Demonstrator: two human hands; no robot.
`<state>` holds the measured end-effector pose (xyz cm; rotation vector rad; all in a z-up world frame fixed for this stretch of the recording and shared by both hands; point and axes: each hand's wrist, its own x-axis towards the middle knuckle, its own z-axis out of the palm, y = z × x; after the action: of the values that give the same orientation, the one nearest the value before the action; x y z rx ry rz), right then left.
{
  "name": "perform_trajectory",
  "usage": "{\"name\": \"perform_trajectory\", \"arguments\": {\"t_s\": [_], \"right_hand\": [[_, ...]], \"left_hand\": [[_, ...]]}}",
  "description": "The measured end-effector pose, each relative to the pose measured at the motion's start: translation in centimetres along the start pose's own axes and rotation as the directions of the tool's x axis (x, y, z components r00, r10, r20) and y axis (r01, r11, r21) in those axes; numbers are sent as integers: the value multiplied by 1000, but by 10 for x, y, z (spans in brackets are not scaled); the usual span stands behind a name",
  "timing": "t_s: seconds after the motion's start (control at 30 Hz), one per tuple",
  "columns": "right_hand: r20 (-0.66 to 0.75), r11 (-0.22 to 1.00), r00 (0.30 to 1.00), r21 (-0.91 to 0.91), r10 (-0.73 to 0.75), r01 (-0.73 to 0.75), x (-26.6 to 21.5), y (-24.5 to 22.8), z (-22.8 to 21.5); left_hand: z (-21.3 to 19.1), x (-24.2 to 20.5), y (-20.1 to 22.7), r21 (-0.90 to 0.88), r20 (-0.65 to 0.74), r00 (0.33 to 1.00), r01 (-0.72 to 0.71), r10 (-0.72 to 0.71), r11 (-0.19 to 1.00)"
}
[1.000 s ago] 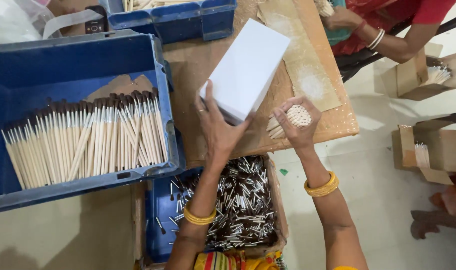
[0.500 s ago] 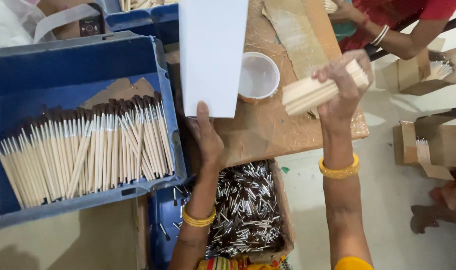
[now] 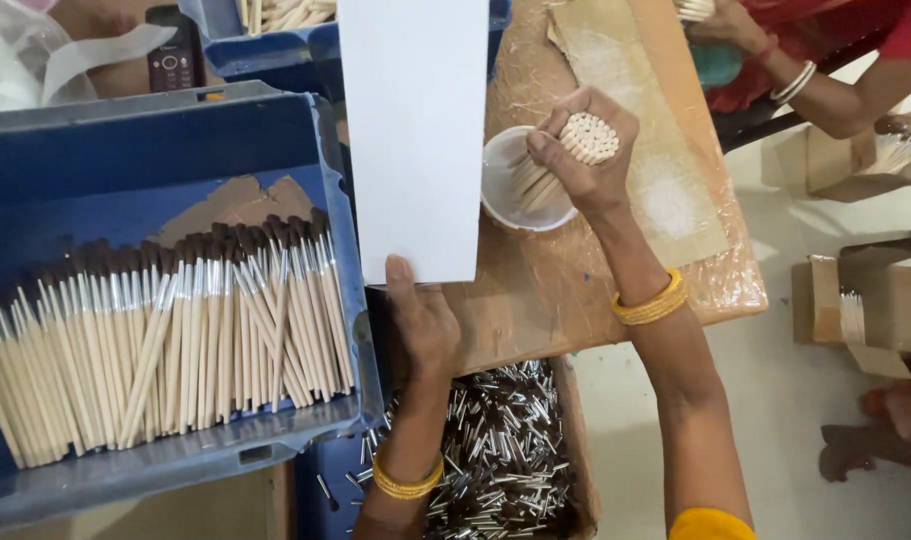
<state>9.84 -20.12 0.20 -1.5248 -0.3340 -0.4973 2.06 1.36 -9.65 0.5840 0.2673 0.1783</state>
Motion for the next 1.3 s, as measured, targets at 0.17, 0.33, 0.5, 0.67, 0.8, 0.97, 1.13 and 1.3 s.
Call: {"name": "perform_trajectory", "arguments": {"t_s": [0.17,0.33,0.5,0.67,0.8,0.97,1.13,1.3], "right_hand": [[24,999,999,-25,37,-36,-2,9,1],[35,998,998,-42,50,-48,-2,8,2],[84,994,995,-99,50,-42,0,12,3],[97,993,995,-118,-14,25,3,8,5],[97,976,993,-200,-65,84,3,18,5],[75,989,993,-117,-87,95,9,24,2],[-62,996,998,81,-31,36,16,11,-20],[-256,926,959,377,124,-19,20,-10,-74]], "left_hand": [[-14,0,-7,-27,22,1000,4,-3,1000],[-18,-1,-9,-64,17,1000,15,-14,998],[-7,-5,1,-19,48,999,20,-19,1000],[-4,-4,3,7,41,999,35,-36,999],[1,-5,7,26,103,993,60,-63,998],[15,-10,16,78,153,988,20,-32,997],[17,-12,17,83,150,986,53,-65,995],[58,-27,50,321,263,957,-206,122,925]]}}
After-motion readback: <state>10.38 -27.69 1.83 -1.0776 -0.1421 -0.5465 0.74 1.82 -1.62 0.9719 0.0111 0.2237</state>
